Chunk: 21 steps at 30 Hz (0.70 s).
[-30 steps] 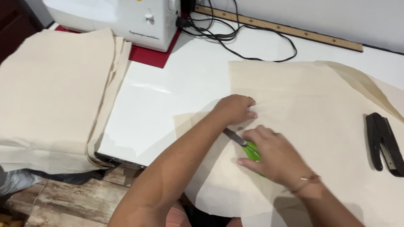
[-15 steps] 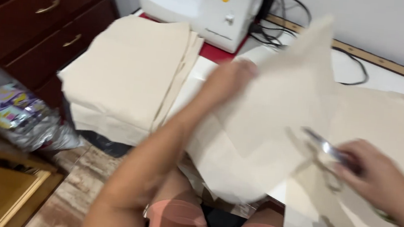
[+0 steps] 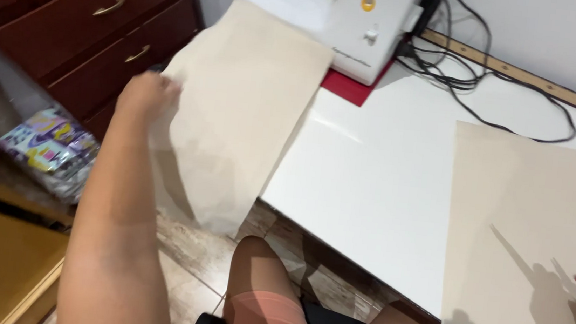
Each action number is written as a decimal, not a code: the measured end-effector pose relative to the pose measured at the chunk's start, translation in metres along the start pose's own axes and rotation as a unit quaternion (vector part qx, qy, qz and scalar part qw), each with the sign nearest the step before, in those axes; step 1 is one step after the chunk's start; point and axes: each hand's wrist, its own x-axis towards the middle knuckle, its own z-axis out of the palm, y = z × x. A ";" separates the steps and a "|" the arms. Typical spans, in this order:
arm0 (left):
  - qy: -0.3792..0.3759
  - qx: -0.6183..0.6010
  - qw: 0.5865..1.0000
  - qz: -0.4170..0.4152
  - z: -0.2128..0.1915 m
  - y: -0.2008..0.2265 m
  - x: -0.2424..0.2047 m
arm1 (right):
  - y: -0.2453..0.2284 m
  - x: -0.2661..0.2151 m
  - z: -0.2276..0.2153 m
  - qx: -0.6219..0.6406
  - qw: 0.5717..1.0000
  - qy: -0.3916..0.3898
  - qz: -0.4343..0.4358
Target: The person uses green-handled scissors to cut a large piece of beige fabric on a white table. They repeatedly cut along straight lines, separating sections of the fabric and occasionally adjusting the material with their hands. A stapler and sewing machine are visible on the table but are not used.
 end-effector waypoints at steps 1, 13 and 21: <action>-0.056 0.063 0.994 -0.064 -0.001 0.003 -0.010 | -0.006 -0.024 0.023 -0.016 1.000 0.006 -0.013; -0.231 -0.024 0.823 0.519 0.164 0.253 -0.227 | -0.087 -0.049 -0.024 -0.449 0.843 0.237 -0.179; -0.301 0.032 0.717 0.628 0.211 0.347 -0.363 | -0.129 -0.070 -0.040 -0.542 0.766 0.209 0.276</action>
